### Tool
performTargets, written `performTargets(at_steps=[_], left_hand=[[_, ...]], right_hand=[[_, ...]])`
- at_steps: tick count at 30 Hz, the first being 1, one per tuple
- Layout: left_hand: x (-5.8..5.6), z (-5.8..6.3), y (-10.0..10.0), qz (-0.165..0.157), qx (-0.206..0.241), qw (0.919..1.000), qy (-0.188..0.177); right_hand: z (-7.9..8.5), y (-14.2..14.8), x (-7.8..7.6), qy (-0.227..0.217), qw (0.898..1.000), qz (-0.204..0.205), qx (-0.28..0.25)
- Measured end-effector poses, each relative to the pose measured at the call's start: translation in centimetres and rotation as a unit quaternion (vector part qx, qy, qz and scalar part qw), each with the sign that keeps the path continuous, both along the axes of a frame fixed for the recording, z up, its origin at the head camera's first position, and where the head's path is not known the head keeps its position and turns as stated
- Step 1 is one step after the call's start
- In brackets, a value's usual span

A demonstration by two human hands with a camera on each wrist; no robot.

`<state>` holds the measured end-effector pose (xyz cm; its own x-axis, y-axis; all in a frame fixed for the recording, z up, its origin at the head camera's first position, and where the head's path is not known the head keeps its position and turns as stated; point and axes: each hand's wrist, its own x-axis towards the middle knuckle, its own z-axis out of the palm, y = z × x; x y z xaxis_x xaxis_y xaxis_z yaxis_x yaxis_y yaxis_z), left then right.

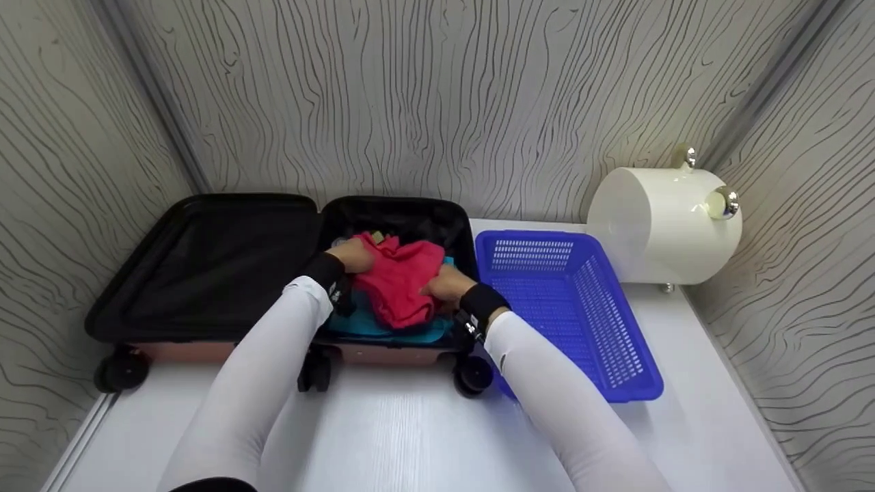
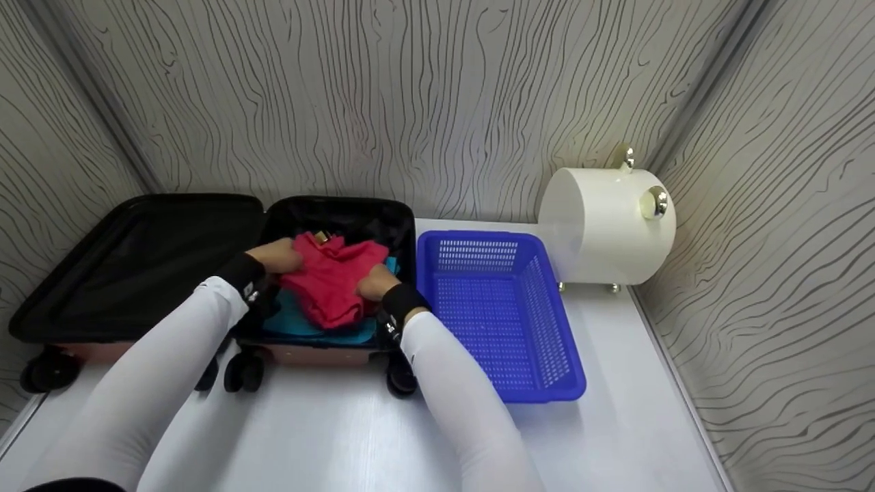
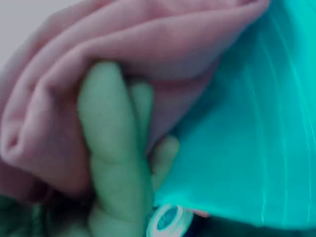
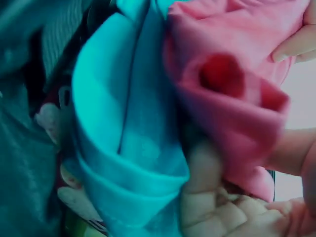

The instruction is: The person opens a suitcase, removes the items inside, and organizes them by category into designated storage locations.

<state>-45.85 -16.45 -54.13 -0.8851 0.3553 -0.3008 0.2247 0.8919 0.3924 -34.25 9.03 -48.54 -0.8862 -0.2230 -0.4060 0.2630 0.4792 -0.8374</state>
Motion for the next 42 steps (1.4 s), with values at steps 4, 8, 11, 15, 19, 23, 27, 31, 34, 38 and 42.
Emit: performTargets(at_steps=[4, 8, 11, 15, 19, 23, 27, 31, 34, 38, 42], left_hand=[[4.4, 6.1, 0.9, 0.095, 0.113, 0.9887, -0.026], [8.3, 11.9, 2.8, 0.150, 0.216, 0.9600, -0.096], [10.4, 14.6, 4.0, 0.176, 0.319, 0.9213, -0.136], [11.8, 16.7, 5.7, 0.194, 0.384, 0.8889, -0.157], [12.5, 17.6, 7.0, 0.193, 0.413, 0.8776, -0.147], [13.1, 18.4, 7.9, 0.183, 0.426, 0.8764, -0.130], [13.4, 18.5, 9.2, 0.159, 0.394, 0.9017, -0.079], [13.4, 17.4, 11.0, 0.131, 0.346, 0.9288, -0.028], [13.7, 16.2, 12.8, 0.116, 0.328, 0.9373, -0.019], [13.9, 14.7, 15.4, 0.100, 0.319, 0.9423, 0.006], [13.7, 13.8, 17.7, 0.072, 0.334, 0.9393, 0.030]], right_hand=[[0.3, 0.2, 0.0, -0.031, 0.996, -0.044, -0.067], [0.8, 0.4, 0.2, -0.055, 0.991, -0.070, -0.102], [1.2, 0.8, 0.5, -0.062, 0.987, -0.065, -0.137], [1.6, 1.8, 0.9, -0.072, 0.981, -0.053, -0.173], [2.5, 3.5, 1.0, -0.066, 0.974, -0.048, -0.211], [4.1, 5.9, 0.9, -0.029, 0.971, -0.047, -0.232], [5.9, 8.7, 0.8, 0.018, 0.970, -0.060, -0.235], [7.2, 11.4, 0.6, 0.065, 0.974, -0.056, -0.210], [7.6, 13.4, 0.7, 0.105, 0.981, -0.034, -0.161], [7.9, 15.9, 1.0, 0.143, 0.983, -0.019, -0.113], [8.3, 18.5, 1.5, 0.171, 0.981, -0.026, -0.087]])
